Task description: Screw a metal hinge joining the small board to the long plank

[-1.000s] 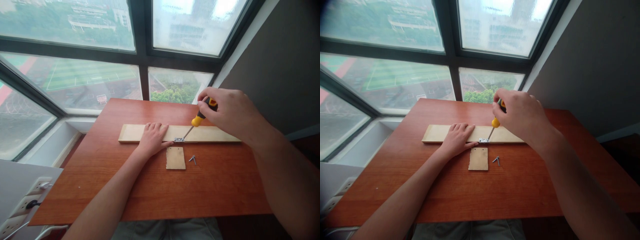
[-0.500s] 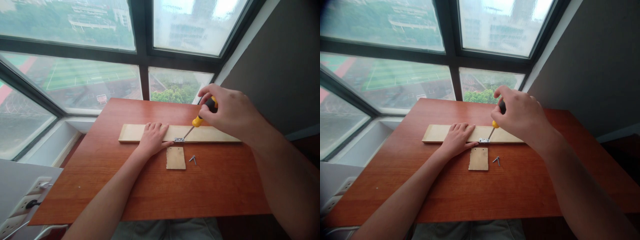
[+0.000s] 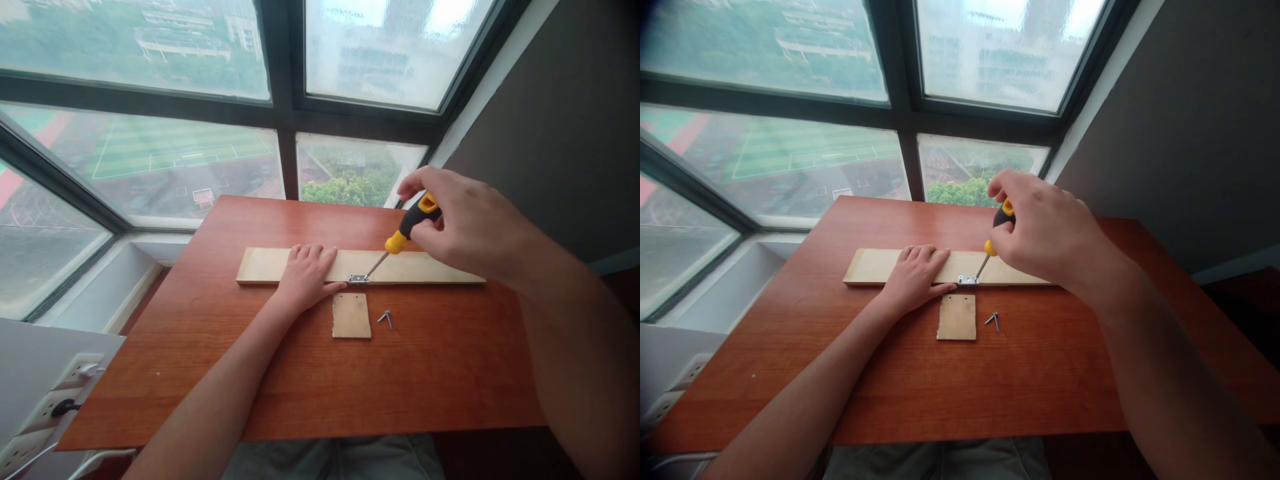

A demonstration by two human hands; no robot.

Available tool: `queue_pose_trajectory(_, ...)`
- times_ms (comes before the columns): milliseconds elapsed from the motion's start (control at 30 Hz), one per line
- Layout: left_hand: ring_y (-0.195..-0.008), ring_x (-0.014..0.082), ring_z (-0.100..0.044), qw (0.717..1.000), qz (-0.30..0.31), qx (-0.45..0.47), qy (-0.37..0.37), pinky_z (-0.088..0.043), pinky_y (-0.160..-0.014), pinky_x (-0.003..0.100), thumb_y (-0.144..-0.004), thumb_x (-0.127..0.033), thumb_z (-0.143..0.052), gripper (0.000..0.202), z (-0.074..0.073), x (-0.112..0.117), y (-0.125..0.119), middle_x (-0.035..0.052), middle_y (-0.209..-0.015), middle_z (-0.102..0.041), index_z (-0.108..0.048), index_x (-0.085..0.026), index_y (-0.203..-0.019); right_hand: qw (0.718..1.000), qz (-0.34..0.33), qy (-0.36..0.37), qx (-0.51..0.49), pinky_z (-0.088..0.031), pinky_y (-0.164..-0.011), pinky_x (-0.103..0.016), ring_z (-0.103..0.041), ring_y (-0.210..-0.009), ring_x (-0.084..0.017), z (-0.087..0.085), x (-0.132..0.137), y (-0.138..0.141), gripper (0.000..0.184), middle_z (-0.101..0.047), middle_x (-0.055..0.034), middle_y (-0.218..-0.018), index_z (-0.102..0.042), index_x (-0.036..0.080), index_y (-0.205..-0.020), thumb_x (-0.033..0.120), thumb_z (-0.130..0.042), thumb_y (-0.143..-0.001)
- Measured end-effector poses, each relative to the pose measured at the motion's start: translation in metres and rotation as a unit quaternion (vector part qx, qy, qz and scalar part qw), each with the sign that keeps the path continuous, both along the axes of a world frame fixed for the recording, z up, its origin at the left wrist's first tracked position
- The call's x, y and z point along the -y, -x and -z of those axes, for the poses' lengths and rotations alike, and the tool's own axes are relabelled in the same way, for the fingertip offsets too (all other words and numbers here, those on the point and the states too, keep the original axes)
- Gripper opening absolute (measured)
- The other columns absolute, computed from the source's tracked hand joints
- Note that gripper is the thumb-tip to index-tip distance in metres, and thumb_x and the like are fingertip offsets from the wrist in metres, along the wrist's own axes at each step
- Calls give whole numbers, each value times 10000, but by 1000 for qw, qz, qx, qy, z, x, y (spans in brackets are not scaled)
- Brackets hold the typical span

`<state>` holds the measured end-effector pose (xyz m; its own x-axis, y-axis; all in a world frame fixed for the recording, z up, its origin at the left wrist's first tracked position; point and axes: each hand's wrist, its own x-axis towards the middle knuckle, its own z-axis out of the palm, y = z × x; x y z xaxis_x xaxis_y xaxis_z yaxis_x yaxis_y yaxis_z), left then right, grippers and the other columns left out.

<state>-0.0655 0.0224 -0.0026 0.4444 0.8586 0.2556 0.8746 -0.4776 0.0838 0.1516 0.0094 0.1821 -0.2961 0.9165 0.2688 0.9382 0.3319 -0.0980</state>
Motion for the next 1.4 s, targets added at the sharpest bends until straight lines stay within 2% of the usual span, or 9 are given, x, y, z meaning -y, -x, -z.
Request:
queue_pose_trajectory(133, -1113, 310, -470, 1000, -1, 6, 2, -275, -1018, 445, -814, -707, -481, 717, 0, 0, -1, 148, -1221, -527, -482, -207, -1328, 1000, -5, 6, 15, -411, -617, -357, -625, -824, -262, -2, 4, -1, 328, -671, -45, -1087, -550, 290, -1114, 325, -509, -790)
queue_pose_trajectory(333, -1111, 307, -470, 1000, 2, 4, -2, -281, -1017, 437, -815, -712, -473, 719, 0, 0, 0, 149, -1222, -529, -489, -200, -1320, 987, 114, -57, 102, -316, -544, -354, -575, -617, -267, 2, 3, 7, 515, -619, -97, -675, -627, 256, -944, 679, -348, -854)
queue_pose_trajectory(467, -1100, 305, -474, 1000, 2, 2, -4, -289, -1010, 435, -816, -719, -462, 730, 0, 0, 0, 150, -1220, -530, -488, -195, -1323, 987, 107, -57, 105, -331, -550, -363, -579, -631, -273, 0, 1, 4, 405, -627, -105, -693, -624, 250, -950, 573, -393, -871)
queue_pose_trajectory(633, -1102, 306, -473, 1000, 1, 2, -5, -286, -1010, 436, -815, -715, -471, 729, 0, 0, 0, 153, -1221, -529, -488, -190, -1321, 998, -52, 39, -4, -432, -647, -351, -620, -811, -231, -6, 4, -3, 394, -682, -30, -1100, -524, 300, -1182, 301, -519, -788)
queue_pose_trajectory(867, -1098, 305, -475, 1000, 1, 2, 0, -281, -1011, 441, -814, -699, -492, 719, 0, 0, 0, 147, -1222, -529, -480, -201, -1332, 982, 107, -77, 132, -288, -496, -344, -557, -561, -266, 0, 4, 1, 419, -616, -91, -638, -638, 262, -895, 629, -449, -827)
queue_pose_trajectory(1000, -1105, 308, -472, 1000, 3, 9, 4, -275, -1014, 445, -811, -697, -501, 723, 0, 0, 1, 152, -1222, -528, -479, -196, -1332, 997, 45, -19, 54, -356, -515, -347, -585, -625, -240, -1, 0, -3, 246, -685, -42, -786, -611, 313, -958, 486, -558, -791)
queue_pose_trajectory(1133, -1112, 308, -471, 1000, 1, 8, 3, -273, -1017, 444, -811, -701, -497, 728, 0, 0, 1, 150, -1227, -529, -473, -201, -1338, 998, -35, 52, -12, -460, -630, -364, -644, -819, -252, -6, 1, -8, 343, -695, -22, -1048, -588, 324, -1075, 320, -598, -733)
queue_pose_trajectory(1233, -1112, 308, -472, 1000, 1, 2, -1, -274, -1017, 446, -813, -700, -495, 722, 0, 0, 1, 152, -1228, -531, -475, -201, -1334, 999, -5, 34, 15, -444, -627, -384, -642, -844, -288, -7, 3, -6, 349, -688, -50, -1071, -584, 319, -1114, 432, -567, -785)
queue_pose_trajectory(1400, -1114, 308, -473, 1000, 1, 2, 0, -267, -1024, 449, -817, -697, -490, 723, 1, 1, 2, 151, -1228, -531, -469, -199, -1342, 992, 97, -15, 74, -357, -547, -368, -615, -671, -314, -1, 1, 2, 510, -656, -86, -727, -626, 290, -1026, 701, -401, -825)
